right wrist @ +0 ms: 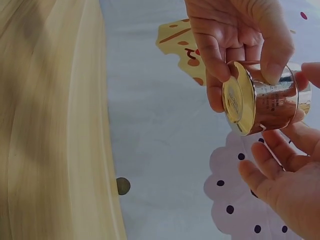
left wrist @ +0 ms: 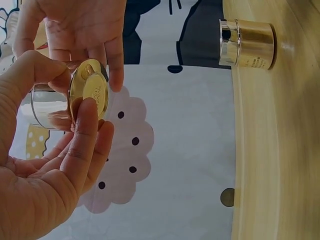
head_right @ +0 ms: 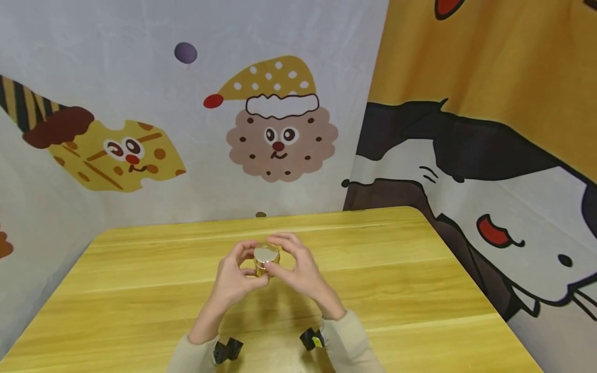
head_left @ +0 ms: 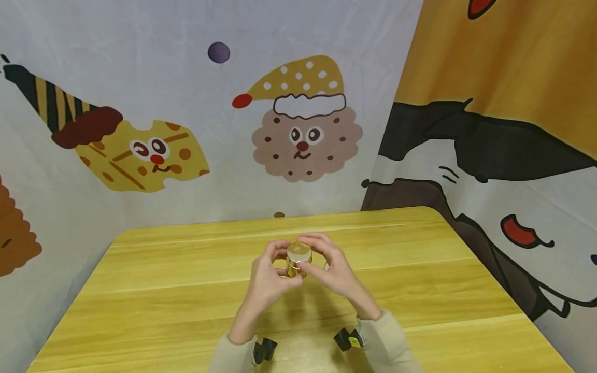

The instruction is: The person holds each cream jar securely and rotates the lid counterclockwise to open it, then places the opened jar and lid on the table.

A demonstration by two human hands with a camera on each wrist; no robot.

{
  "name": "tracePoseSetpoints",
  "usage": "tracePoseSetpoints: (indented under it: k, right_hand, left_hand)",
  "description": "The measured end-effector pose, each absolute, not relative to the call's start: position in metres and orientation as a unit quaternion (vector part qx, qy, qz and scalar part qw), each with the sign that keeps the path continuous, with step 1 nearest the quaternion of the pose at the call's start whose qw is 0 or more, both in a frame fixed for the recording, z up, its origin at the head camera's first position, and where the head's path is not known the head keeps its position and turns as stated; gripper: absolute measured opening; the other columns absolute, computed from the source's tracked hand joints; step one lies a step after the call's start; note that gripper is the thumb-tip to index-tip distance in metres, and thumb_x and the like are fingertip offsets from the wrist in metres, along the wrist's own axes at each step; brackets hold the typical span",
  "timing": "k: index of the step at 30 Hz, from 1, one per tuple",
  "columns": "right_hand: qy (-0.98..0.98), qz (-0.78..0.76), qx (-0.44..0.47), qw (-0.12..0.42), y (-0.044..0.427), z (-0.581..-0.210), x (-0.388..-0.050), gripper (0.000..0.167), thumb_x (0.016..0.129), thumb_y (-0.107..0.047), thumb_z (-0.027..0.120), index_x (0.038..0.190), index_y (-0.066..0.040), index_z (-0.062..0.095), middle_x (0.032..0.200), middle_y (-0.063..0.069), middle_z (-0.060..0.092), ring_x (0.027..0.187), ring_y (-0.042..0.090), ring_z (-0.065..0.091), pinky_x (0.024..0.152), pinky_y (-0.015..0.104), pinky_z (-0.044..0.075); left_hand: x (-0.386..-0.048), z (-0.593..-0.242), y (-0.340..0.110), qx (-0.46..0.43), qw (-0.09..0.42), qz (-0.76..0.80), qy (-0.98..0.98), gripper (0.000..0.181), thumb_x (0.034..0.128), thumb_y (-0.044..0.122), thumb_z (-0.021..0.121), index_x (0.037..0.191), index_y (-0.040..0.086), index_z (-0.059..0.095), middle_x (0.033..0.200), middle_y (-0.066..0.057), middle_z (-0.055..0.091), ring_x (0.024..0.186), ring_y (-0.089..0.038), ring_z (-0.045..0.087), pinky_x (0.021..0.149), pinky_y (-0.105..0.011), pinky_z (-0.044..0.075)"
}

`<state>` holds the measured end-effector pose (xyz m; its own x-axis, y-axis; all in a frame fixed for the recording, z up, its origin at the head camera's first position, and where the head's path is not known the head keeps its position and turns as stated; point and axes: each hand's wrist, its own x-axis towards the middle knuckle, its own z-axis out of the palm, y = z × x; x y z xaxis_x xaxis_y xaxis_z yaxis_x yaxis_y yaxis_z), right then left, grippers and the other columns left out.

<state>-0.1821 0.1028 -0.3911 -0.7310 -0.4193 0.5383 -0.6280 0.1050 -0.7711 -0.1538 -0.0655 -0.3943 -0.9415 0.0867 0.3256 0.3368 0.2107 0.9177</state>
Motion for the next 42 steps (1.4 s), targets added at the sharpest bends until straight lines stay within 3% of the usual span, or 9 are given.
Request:
tracePoseSetpoints:
  k: [6, 12, 17, 22, 31, 36, 42]
  right_hand:
    - [-0.758, 0.564, 0.317, 0.088, 0.1013, -0.3888, -0.1809, 0.050, 0.078, -0.005, 0.073, 0.124, -0.003, 0.052, 0.126, 0.012, 0.051, 0.119, 0.030, 0.045, 0.098, 0.054, 0.040]
    - [-0.760, 0.568, 0.301, 0.093, 0.1004, -0.3885, -0.1820, 0.041, 0.076, -0.005, 0.076, 0.112, 0.000, 0.057, 0.125, 0.014, 0.052, 0.118, 0.032, 0.046, 0.097, 0.057, 0.039]
    - [-0.760, 0.550, 0.334, 0.092, 0.1026, -0.3889, -0.1825, 0.042, 0.081, -0.003, 0.069, 0.121, 0.001, 0.057, 0.127, 0.016, 0.050, 0.117, 0.032, 0.046, 0.097, 0.051, 0.042]
    - [-0.759, 0.553, 0.331, 0.089, 0.1021, -0.3908, -0.1818, 0.051, 0.080, -0.007, 0.071, 0.126, 0.001, 0.050, 0.127, 0.015, 0.050, 0.118, 0.034, 0.044, 0.096, 0.056, 0.040]
    - [-0.767, 0.567, 0.285, 0.095, 0.1004, -0.3908, -0.1816, 0.041, 0.073, -0.007, 0.078, 0.107, -0.004, 0.055, 0.125, 0.011, 0.052, 0.119, 0.030, 0.045, 0.094, 0.058, 0.039]
    - [-0.763, 0.560, 0.311, 0.090, 0.1025, -0.3906, -0.1824, 0.039, 0.078, -0.005, 0.073, 0.114, -0.003, 0.059, 0.126, 0.012, 0.051, 0.118, 0.030, 0.046, 0.094, 0.054, 0.042]
    - [-0.763, 0.540, 0.343, 0.087, 0.1036, -0.3905, -0.1825, 0.048, 0.082, -0.007, 0.068, 0.128, -0.001, 0.053, 0.130, 0.014, 0.049, 0.118, 0.029, 0.046, 0.095, 0.050, 0.042]
  left_hand:
    - [-0.1544, -0.3940, -0.0654, -0.141, 0.103, -0.609, -0.774, 0.060, 0.0632, -0.007, 0.074, 0.118, -0.005, 0.051, 0.102, -0.017, 0.062, 0.097, -0.029, 0.059, 0.067, -0.024, 0.056]
    - [-0.1551, -0.3937, -0.0654, -0.145, 0.106, -0.610, -0.772, 0.059, 0.0636, -0.006, 0.074, 0.118, -0.004, 0.051, 0.101, -0.016, 0.062, 0.096, -0.030, 0.059, 0.066, -0.025, 0.056]
    - [-0.1552, -0.3941, -0.0658, -0.145, 0.110, -0.608, -0.773, 0.058, 0.0642, -0.005, 0.074, 0.118, -0.004, 0.051, 0.102, -0.017, 0.062, 0.095, -0.028, 0.059, 0.066, -0.026, 0.057]
    - [-0.1549, -0.3940, -0.0659, -0.140, 0.106, -0.610, -0.773, 0.060, 0.0629, -0.006, 0.075, 0.118, -0.003, 0.051, 0.103, -0.019, 0.062, 0.097, -0.029, 0.059, 0.067, -0.025, 0.056]
    - [-0.1546, -0.3936, -0.0658, -0.136, 0.106, -0.611, -0.773, 0.059, 0.0630, -0.006, 0.074, 0.117, -0.004, 0.051, 0.102, -0.017, 0.063, 0.096, -0.028, 0.060, 0.066, -0.024, 0.056]
    - [-0.1551, -0.3948, -0.0663, -0.135, 0.105, -0.607, -0.776, 0.058, 0.0637, -0.005, 0.074, 0.117, -0.003, 0.052, 0.101, -0.016, 0.062, 0.095, -0.028, 0.060, 0.067, -0.026, 0.057]
    - [-0.1551, -0.3960, -0.0668, -0.136, 0.104, -0.607, -0.776, 0.058, 0.0636, -0.006, 0.075, 0.117, -0.004, 0.052, 0.101, -0.016, 0.062, 0.095, -0.028, 0.059, 0.067, -0.026, 0.057]
